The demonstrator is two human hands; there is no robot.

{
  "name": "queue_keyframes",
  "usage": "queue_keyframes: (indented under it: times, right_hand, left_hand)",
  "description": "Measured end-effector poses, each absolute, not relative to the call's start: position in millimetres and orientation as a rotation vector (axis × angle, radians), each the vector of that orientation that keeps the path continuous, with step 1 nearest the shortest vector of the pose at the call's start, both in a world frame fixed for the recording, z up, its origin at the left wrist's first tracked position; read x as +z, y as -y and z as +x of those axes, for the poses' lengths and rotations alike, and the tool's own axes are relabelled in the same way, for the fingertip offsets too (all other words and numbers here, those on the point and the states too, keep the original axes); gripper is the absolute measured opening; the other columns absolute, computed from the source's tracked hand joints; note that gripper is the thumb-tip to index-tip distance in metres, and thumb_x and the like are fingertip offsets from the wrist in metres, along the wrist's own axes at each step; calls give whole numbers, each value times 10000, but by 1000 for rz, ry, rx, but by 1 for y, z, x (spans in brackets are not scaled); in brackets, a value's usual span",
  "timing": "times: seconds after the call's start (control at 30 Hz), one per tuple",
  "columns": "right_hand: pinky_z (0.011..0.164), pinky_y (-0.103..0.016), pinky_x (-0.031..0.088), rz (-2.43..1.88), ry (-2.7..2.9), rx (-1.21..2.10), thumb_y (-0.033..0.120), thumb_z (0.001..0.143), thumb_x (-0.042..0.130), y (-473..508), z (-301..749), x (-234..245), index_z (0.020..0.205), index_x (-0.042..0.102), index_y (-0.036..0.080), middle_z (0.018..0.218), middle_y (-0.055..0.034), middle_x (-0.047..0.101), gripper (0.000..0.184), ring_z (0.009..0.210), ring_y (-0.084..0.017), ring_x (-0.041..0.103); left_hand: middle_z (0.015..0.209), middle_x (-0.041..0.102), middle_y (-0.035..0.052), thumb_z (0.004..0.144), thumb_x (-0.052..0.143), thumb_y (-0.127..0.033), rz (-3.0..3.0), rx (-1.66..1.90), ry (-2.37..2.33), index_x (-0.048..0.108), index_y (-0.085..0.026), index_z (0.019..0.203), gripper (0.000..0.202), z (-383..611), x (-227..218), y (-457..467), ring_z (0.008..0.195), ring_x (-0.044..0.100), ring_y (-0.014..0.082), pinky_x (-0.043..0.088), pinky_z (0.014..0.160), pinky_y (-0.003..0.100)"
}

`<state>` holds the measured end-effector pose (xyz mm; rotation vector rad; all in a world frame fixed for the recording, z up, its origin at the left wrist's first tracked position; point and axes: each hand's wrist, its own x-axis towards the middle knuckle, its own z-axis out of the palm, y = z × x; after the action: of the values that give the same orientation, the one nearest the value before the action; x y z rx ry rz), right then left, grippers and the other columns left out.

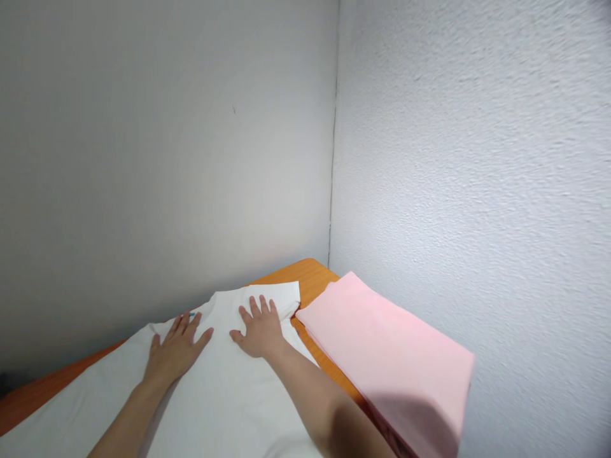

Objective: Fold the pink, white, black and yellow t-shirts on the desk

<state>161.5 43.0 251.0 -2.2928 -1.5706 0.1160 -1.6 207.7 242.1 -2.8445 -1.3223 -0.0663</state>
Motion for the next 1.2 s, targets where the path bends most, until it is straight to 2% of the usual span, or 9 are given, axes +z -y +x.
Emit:
queue_keyframes:
  times: [0.17, 0.3, 0.43, 0.5, 0.6, 0.7, 0.83, 0.97, 1.2]
  right_hand:
    - [1161, -554, -18, -2323, 1591, 138, 667, 929, 257, -41, 162, 255, 1535, 236, 244, 1618, -70, 63, 739, 1482, -302, -26]
    - [1163, -550, 10, -2322, 1615, 122, 669, 937, 221, -38, 161, 256, 1536, 233, 236, 1616, -81, 73, 739, 1482, -305, -20]
    - [1165, -549, 33, -2298, 1612, 82, 662, 943, 251, -33, 160, 259, 1519, 291, 223, 1606, -93, 145, 725, 1481, -309, 45]
    - [1170, -527, 75, -2279, 1607, 67, 629, 956, 285, -31, 159, 265, 1506, 323, 194, 1595, -110, 187, 703, 1479, -297, 96]
    - [1182, -453, 119, -2234, 1632, 30, 491, 1001, 282, -25, 156, 279, 1493, 341, 145, 1593, -118, 191, 605, 1481, -249, 113]
    - [1191, -429, 111, -2207, 1670, 6, 401, 1011, 277, -10, 145, 290, 1484, 351, 121, 1593, -117, 189, 555, 1485, -231, 90]
    - [1197, -410, 124, -2181, 1777, 71, 472, 999, 287, 35, 121, 289, 1491, 336, 87, 1579, -128, 225, 626, 1480, -240, 118]
    - [1205, -430, 87, -2176, 1912, 229, 553, 990, 233, 94, 108, 279, 1523, 247, 74, 1598, -120, 110, 717, 1485, -257, 34]
    - [1218, -438, 77, -2294, 1837, 153, 571, 996, 184, 146, 129, 265, 1550, 154, 167, 1602, -32, 36, 686, 1485, -235, 28]
  left_hand:
    - [1598, 219, 176, 934, 250, -479, -2736, -417, 1115, 379, -109, 1459, 655, -6, 250, -197, 1491, 135, 315, 140, 1175, 598]
    - [1600, 255, 91, 894, 321, -413, -2729, -568, 938, 436, -178, 1431, 597, -43, 261, -172, 1499, 116, 274, 109, 1217, 527]
    - [1599, 244, 5, 862, 321, -467, -2785, -440, 1216, 387, -264, 1470, 644, -118, 254, -143, 1491, 146, 241, 195, 1203, 513]
    - [1579, 284, 6, 850, 307, -470, -2763, -348, 1416, 390, -266, 1471, 659, -157, 246, -128, 1479, 188, 240, 227, 1189, 520]
    - [1562, 303, 78, 841, 293, -481, -2742, -238, 1617, 409, -151, 1460, 712, -197, 234, -106, 1466, 220, 286, 243, 1175, 552]
    - [1564, 277, 127, 844, 281, -511, -2759, -172, 1581, 364, -49, 1463, 777, -212, 228, -89, 1465, 214, 291, 190, 1200, 526]
    - [1581, 231, 133, 862, 231, -511, -2697, -126, 1553, 310, -34, 1479, 783, -209, 232, -75, 1475, 189, 273, 160, 1209, 495]
    - [1586, 223, 145, 872, 185, -511, -2678, -139, 1529, 290, -29, 1483, 785, -208, 235, -72, 1475, 198, 280, 157, 1208, 497]
    - [1578, 263, 120, 844, 245, -526, -2749, -303, 1490, 339, -51, 1473, 794, -217, 213, -85, 1473, 210, 265, 148, 1215, 477]
